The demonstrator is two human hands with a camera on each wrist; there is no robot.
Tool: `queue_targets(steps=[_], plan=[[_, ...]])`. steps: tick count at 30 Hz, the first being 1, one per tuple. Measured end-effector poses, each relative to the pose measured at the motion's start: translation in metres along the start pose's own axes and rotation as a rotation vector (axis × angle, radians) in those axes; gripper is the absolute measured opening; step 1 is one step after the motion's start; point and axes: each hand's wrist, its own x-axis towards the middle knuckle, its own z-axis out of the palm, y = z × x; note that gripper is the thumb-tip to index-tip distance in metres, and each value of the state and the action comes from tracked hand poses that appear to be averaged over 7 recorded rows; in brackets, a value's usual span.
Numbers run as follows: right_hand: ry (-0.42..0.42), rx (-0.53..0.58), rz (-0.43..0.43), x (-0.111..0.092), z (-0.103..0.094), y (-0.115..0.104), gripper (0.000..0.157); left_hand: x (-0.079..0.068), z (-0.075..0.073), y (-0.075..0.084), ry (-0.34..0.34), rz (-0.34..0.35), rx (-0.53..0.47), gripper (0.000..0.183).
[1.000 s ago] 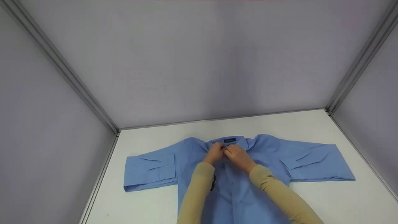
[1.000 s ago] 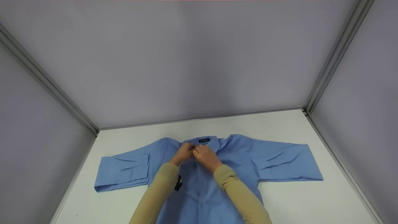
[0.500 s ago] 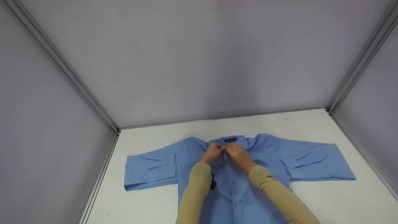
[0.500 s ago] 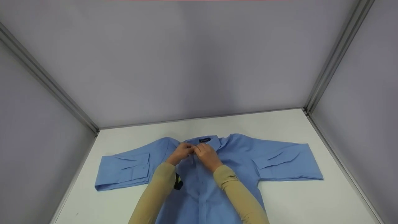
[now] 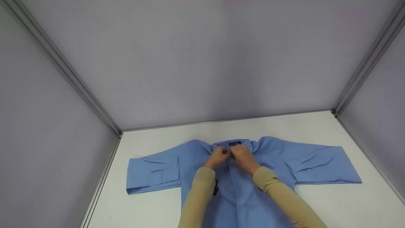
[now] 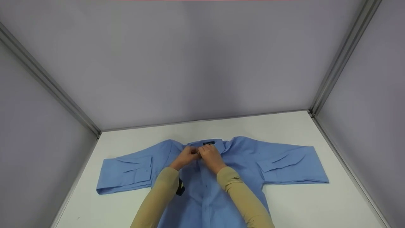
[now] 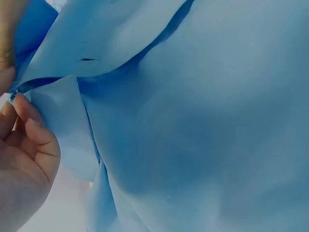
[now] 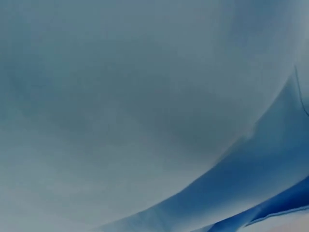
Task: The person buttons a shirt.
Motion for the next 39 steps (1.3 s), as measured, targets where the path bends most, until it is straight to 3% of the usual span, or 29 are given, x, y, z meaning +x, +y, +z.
queue_targets(steps=[7, 15, 22, 29, 35, 39], plan=[[-0.142, 0.066, 0.087, 0.002, -0.005, 0.002, 0.024, -0.002, 0.003, -0.003, -0.048, 0.033, 0.047, 0.018], [-0.242, -0.067, 0.133, 0.006, -0.004, -0.004, 0.028, -0.003, 0.006, -0.007, -0.031, 0.095, -0.033, 0.014], [-0.254, -0.15, 0.144, 0.009, 0.002, -0.01, 0.037, -0.006, 0.005, -0.008, 0.033, 0.092, -0.08, 0.011], [-0.222, -0.09, 0.165, 0.015, 0.004, -0.013, 0.032, -0.026, -0.011, 0.018, 0.048, 0.03, -0.243, 0.009], [-0.24, -0.033, 0.188, 0.018, 0.004, -0.013, 0.032, -0.029, -0.014, 0.023, 0.05, -0.012, -0.228, 0.017], [-0.257, 0.012, 0.187, 0.019, 0.001, -0.012, 0.032, -0.03, -0.013, 0.026, 0.06, 0.001, -0.185, 0.015]])
